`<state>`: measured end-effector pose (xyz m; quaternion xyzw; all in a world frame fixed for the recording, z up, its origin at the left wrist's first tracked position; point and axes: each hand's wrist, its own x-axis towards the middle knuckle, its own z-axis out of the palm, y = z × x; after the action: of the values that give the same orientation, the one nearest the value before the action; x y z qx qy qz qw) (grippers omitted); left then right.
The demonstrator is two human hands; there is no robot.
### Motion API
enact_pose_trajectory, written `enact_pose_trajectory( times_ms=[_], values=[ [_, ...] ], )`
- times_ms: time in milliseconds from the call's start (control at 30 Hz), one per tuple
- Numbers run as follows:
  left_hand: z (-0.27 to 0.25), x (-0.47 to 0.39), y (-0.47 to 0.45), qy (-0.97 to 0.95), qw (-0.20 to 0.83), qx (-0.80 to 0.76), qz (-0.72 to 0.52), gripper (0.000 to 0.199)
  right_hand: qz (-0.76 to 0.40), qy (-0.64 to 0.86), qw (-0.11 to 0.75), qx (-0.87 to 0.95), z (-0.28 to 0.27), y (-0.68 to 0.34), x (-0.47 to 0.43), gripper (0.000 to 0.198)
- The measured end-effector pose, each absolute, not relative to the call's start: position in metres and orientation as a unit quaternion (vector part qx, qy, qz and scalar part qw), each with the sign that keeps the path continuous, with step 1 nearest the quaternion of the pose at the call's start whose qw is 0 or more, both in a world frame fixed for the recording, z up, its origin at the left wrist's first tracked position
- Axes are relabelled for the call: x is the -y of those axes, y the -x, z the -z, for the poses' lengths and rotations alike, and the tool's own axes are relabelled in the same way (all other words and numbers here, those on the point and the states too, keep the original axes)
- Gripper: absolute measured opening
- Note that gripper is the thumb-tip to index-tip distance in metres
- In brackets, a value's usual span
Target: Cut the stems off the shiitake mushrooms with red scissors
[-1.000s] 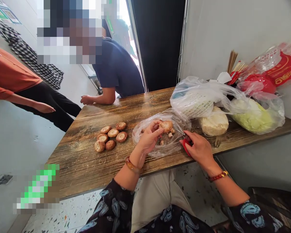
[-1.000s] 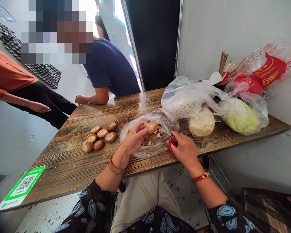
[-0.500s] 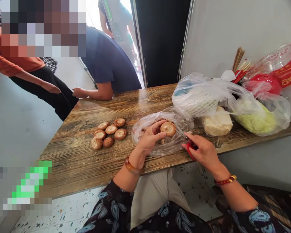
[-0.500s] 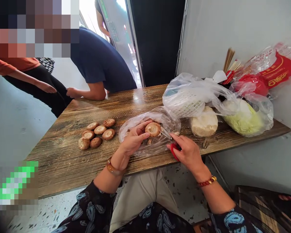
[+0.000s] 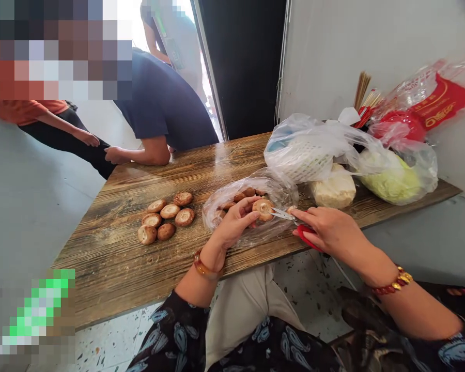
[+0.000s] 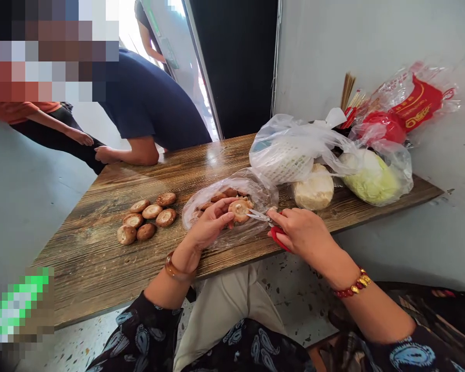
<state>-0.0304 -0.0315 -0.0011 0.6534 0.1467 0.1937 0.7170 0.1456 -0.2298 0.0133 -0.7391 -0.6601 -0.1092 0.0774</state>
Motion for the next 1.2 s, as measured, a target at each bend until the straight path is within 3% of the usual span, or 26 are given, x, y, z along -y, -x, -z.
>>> enact_pose_trajectory(
  times_ms=[733,967,1200],
  values=[
    [0.005,0.031,0.033,-0.677,0.702,-0.147,-0.163,0.055,0.047,0.722,0.039,0.689,-0.029,-0.149,0.213,0.018],
    [0.001,0.035,0.034,-0.652,0.729,-0.125,-0.17,0.053,0.057,0.726,0.047,0.683,-0.028,-0.147,0.222,0.024],
    [0.003,0.036,0.032,-0.631,0.738,-0.118,-0.209,0.052,0.04,0.745,0.12,0.655,-0.03,-0.146,0.234,0.036]
  ],
)
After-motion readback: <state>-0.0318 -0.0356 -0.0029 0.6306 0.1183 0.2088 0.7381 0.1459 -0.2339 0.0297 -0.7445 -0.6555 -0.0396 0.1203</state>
